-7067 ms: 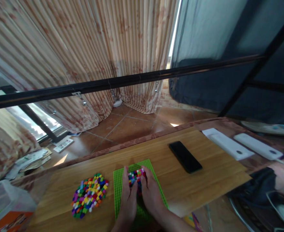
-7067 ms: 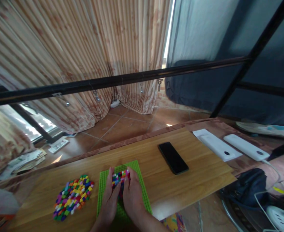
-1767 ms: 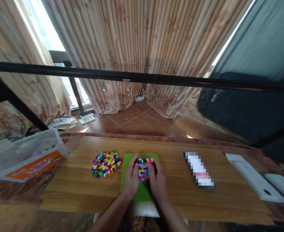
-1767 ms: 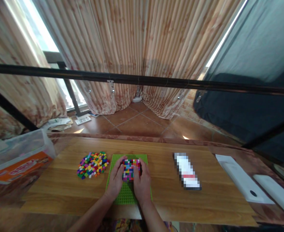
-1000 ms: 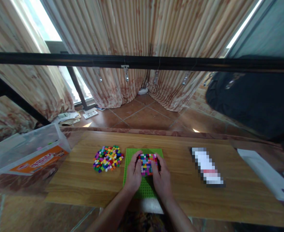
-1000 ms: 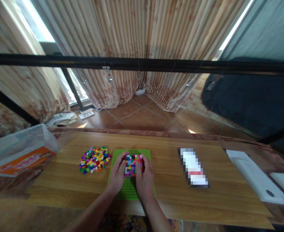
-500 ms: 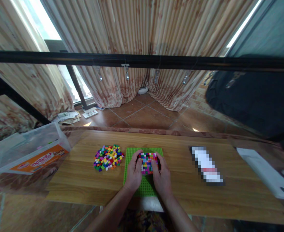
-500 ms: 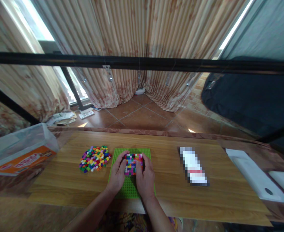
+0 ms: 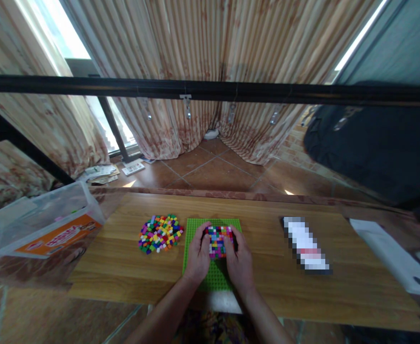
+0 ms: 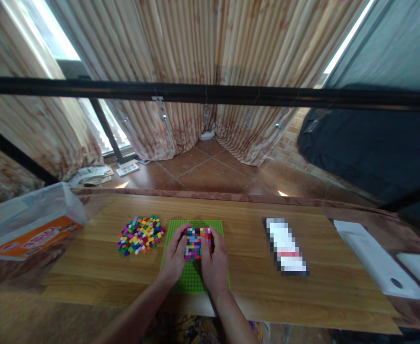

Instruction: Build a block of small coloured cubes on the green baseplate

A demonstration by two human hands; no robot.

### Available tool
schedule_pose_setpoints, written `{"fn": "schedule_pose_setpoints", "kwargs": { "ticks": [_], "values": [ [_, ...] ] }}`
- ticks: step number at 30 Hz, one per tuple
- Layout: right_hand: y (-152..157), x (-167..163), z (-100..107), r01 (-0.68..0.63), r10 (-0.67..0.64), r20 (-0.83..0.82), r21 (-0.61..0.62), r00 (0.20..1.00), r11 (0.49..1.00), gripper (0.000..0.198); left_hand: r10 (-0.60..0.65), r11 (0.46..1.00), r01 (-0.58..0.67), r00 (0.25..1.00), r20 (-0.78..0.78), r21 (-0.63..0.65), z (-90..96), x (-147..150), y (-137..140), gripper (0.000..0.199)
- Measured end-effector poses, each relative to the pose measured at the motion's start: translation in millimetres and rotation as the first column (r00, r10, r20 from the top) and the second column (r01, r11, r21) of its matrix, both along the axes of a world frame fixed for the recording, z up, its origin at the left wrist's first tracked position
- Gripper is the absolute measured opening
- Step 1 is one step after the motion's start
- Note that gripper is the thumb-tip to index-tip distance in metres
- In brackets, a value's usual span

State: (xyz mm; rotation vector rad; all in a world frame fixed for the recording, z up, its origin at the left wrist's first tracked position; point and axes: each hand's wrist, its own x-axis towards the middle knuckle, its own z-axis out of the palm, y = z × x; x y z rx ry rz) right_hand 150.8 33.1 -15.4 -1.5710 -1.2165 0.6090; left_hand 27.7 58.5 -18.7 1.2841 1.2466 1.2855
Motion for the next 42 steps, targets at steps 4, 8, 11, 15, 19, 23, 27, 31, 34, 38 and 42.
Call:
{"fn": "schedule_pose_setpoints", "kwargs": {
  "ticks": [4,8,11,15,19,23,27,31,34,38,42],
  "values": [
    [0.3,-0.1,0.0,0.0,0.0,0.004,-0.002,1.0,1.0,0.05,-0.004,1.0,0.004,1.0,0.002,-0.001,0.6,0.2,0.0,0.035],
    [0.0,-0.2,-0.6,0.01,-0.01,0.005,0.011,1.0,1.0,0.05,-0.003,1.0,0.003,1.0,0.006,-0.001,0.8,0.0,0.0,0.036],
    [0.0,-0.1,-0.5,0.005,-0.005,0.005,0.004,1.0,1.0,0.05,-0.007,1.0,0.007,1.0,0.001,-0.002,0.1,-0.1,0.2,0.036],
    [0.4,-0.2,-0.2,0.005,-0.005,0.008,-0.006,1.0,1.0,0.051,-0.006,1.0,0.007,1.0,-0.013,0.004,-1.2,-0.1,0.4,0.036],
    [0.4,-0.2,-0.6,0.004,-0.004,0.007,-0.003,1.0,1.0,0.051,-0.001,1.0,0.001,1.0,-0.002,0.003,-2.9,0.0,0.3,0.035],
    [0.0,-0.4,-0.5,0.008,-0.008,0.006,-0.002,1.0,1.0,0.051,-0.01,1.0,0.01,1.0,0.01,-0.003,-4.6,-0.2,0.3,0.037],
    [-0.3,-0.3,0.4,0.001,-0.001,0.006,0.0,1.0,1.0,0.05,-0.002,1.0,0.002,1.0,0.004,0.008,-4.5,-0.3,0.2,0.036],
    [-0.3,0.0,0.6,-0.005,0.005,0.007,-0.011,1.0,1.0,0.051,-0.001,1.0,0.001,1.0,-0.005,0.008,-1.6,-0.4,0.1,0.035],
    [-0.1,-0.1,0.1,0.001,-0.001,0.005,-0.021,1.0,1.0,0.053,0.0,1.0,0.0,1.0,-0.013,0.013,-1.3,-0.7,0.3,0.036],
    [0.1,-0.5,0.1,-0.001,0.001,0.007,-0.016,1.0,1.0,0.052,-0.011,1.0,0.012,1.0,-0.02,0.014,-3.4,-1.1,0.5,0.036],
    [-0.1,-0.4,0.2,0.0,0.0,0.016,-0.005,1.0,1.0,0.051,-0.004,1.0,0.004,1.0,-0.012,0.019,-4.2,-1.0,0.2,0.035]
  ]
}}
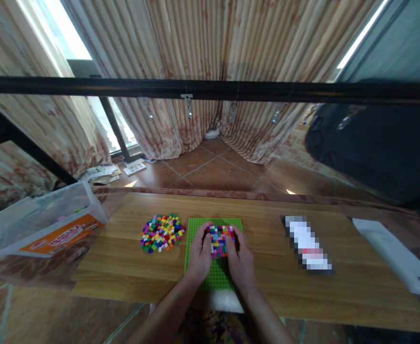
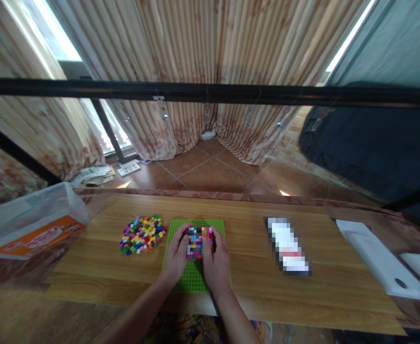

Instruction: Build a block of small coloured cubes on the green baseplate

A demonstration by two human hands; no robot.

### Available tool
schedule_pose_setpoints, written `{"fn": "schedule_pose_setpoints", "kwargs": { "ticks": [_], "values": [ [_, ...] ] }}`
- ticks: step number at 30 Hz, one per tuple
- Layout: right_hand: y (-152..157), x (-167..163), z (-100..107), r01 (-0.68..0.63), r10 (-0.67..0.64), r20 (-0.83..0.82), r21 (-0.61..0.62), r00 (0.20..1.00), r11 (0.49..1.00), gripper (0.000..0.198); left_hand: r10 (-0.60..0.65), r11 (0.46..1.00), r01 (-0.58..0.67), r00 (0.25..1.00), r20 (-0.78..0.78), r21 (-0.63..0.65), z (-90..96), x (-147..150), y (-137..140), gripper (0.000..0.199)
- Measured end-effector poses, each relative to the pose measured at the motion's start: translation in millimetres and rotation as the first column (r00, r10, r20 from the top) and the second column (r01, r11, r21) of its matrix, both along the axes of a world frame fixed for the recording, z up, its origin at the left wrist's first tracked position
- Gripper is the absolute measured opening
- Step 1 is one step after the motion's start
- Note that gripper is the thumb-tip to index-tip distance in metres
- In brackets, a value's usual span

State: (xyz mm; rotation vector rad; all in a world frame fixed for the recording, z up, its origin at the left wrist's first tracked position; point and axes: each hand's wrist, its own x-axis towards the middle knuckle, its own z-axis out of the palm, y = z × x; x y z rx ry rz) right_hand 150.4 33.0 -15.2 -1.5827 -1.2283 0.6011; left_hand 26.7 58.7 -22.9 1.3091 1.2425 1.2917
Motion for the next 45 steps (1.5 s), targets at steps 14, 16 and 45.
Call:
{"fn": "schedule_pose_setpoints", "kwargs": {
  "ticks": [14,16,45],
  "values": [
    [0.1,0.7,-0.3,0.001,-0.001,0.01,-0.018,1.0,1.0,0.054,-0.002,1.0,0.002,1.0,-0.01,-0.024,9.5,1.1,-0.3,0.03],
    [0.1,0.7,0.3,0.003,-0.003,0.007,-0.028,1.0,1.0,0.054,0.0,1.0,-0.001,1.0,-0.02,-0.022,9.1,1.1,0.2,0.029],
    [-2.1,2.0,-0.8,-0.017,0.016,-0.065,-0.022,0.998,1.0,0.056,-0.06,0.998,0.06,0.998,-0.014,0.021,9.9,2.1,-3.3,0.051]
  ]
}}
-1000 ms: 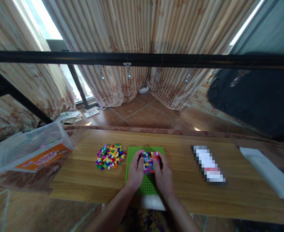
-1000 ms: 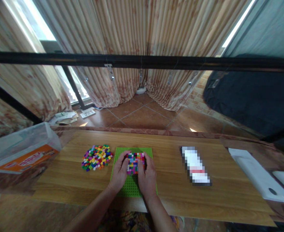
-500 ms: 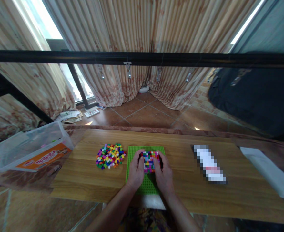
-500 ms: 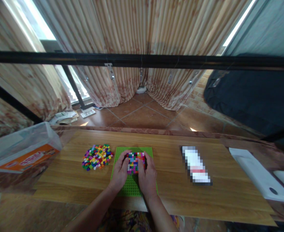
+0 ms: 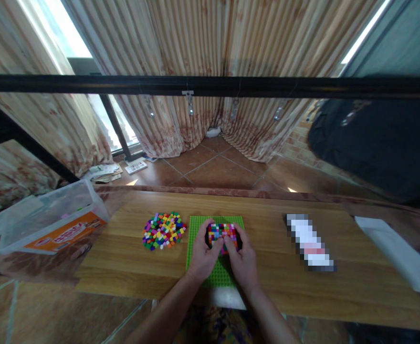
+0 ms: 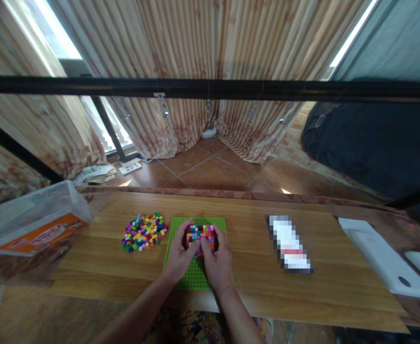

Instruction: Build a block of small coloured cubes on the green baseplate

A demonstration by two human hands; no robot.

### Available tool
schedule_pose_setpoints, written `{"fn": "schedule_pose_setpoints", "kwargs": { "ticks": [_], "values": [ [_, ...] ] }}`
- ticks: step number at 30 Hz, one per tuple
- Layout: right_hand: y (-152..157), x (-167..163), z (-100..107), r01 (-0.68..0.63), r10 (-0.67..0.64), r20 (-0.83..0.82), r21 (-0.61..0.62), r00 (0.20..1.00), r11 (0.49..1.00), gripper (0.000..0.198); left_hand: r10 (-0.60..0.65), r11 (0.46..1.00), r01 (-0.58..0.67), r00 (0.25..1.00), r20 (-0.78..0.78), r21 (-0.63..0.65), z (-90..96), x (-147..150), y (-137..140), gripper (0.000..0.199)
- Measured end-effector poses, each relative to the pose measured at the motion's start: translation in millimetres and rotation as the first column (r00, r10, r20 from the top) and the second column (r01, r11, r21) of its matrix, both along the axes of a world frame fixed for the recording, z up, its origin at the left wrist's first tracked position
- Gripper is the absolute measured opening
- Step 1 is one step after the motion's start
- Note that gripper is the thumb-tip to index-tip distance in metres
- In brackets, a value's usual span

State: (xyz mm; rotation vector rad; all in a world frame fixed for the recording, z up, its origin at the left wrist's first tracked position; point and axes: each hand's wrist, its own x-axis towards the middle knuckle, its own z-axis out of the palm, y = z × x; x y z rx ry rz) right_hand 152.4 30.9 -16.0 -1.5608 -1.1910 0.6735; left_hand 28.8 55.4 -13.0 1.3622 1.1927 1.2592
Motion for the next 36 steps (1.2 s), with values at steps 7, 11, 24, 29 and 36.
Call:
{"fn": "schedule_pose_setpoints", "kwargs": {
  "ticks": [7,11,24,29,36],
  "values": [
    [-1.2,-0.1,-2.5,-0.01,0.008,0.036,0.047,0.999,0.999,0.051,-0.009,0.999,0.01,0.999,-0.044,0.031,0.8,0.4,-2.0,0.052],
    [-0.8,-0.5,-3.9,-0.011,0.007,0.06,0.055,0.998,0.998,0.05,-0.014,1.0,0.015,0.999,-0.038,0.021,4.9,2.1,-3.9,0.055],
    [0.3,0.4,-3.2,-0.035,0.034,0.098,0.005,0.995,0.999,0.053,-0.007,1.0,0.009,0.993,-0.115,0.022,11.8,3.0,-7.5,0.052],
    [-0.9,2.5,-3.2,-0.049,0.049,0.028,0.001,0.998,0.999,0.054,0.008,1.0,-0.004,0.99,-0.141,0.026,6.3,1.0,-9.4,0.055],
    [-1.2,4.0,-4.3,-0.054,0.053,0.028,0.014,0.998,0.998,0.053,0.033,0.999,-0.032,0.98,-0.197,0.004,5.4,-3.1,-20.2,0.061]
  ]
}}
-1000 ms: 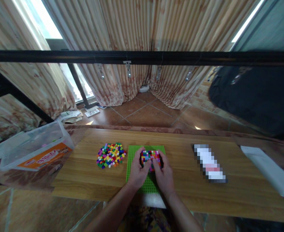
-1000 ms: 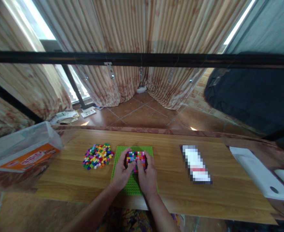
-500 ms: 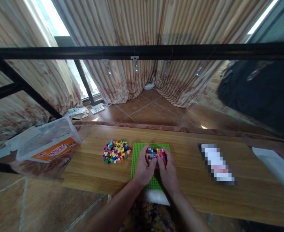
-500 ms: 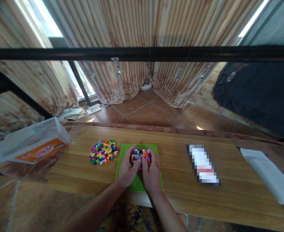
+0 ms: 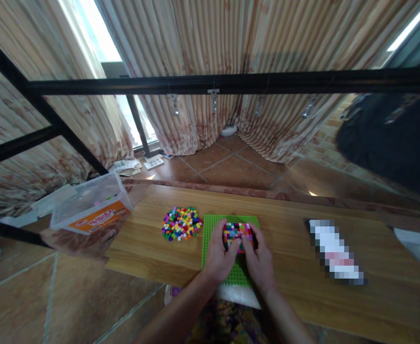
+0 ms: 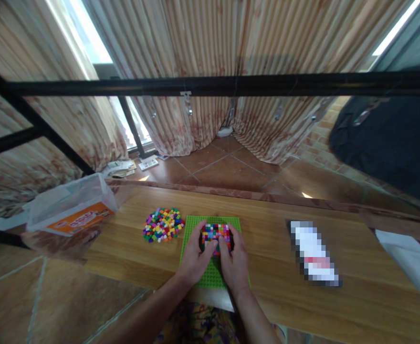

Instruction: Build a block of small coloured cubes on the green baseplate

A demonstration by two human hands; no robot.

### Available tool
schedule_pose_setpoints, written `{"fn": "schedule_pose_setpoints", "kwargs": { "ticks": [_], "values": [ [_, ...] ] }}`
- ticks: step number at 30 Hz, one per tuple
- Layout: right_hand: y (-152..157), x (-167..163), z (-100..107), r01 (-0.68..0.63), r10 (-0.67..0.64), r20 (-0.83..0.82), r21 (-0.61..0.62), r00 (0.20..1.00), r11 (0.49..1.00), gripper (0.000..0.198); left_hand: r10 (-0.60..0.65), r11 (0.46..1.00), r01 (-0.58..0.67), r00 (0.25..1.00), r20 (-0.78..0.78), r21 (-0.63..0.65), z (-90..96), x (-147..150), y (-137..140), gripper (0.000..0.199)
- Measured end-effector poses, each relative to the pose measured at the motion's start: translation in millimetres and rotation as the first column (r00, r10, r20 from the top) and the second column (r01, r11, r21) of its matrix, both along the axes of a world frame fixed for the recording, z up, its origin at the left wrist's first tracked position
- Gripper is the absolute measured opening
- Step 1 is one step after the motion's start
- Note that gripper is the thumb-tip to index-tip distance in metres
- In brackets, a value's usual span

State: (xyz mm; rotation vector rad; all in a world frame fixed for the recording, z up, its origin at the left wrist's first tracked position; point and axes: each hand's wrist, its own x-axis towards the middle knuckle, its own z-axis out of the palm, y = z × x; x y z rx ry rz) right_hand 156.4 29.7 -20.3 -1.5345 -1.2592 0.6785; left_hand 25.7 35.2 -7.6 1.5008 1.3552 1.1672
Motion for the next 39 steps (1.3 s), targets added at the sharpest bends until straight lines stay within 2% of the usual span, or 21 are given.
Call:
{"fn": "schedule_pose_setpoints", "kwargs": {
  "ticks": [5,14,24,31,39],
  "values": [
    [-1.2,1.3,-1.2,-0.004,0.004,-0.016,-0.008,1.0,1.0,0.055,-0.063,0.997,0.065,0.997,0.048,-0.037,7.2,-4.4,-2.1,0.075],
    [-2.5,2.1,-1.0,0.018,-0.019,-0.007,-0.05,1.0,0.999,0.057,-0.114,0.993,0.113,0.992,-0.049,-0.023,-0.2,-5.7,1.2,0.077],
    [-3.3,0.4,-1.8,0.051,-0.051,0.009,-0.021,0.999,0.998,0.055,-0.135,0.991,0.136,0.991,-0.005,0.018,-1.1,-7.1,5.4,0.075],
    [-3.1,1.7,-0.9,0.04,-0.04,-0.045,-0.004,0.998,0.999,0.052,-0.139,0.99,0.142,0.985,0.106,-0.022,-5.1,-13.5,5.5,0.059],
    [-6.3,3.9,-1.8,0.0,0.005,-0.119,0.046,0.993,0.999,0.052,-0.121,0.989,0.133,0.976,0.179,-0.058,-13.4,-13.6,9.0,0.064]
  ]
}}
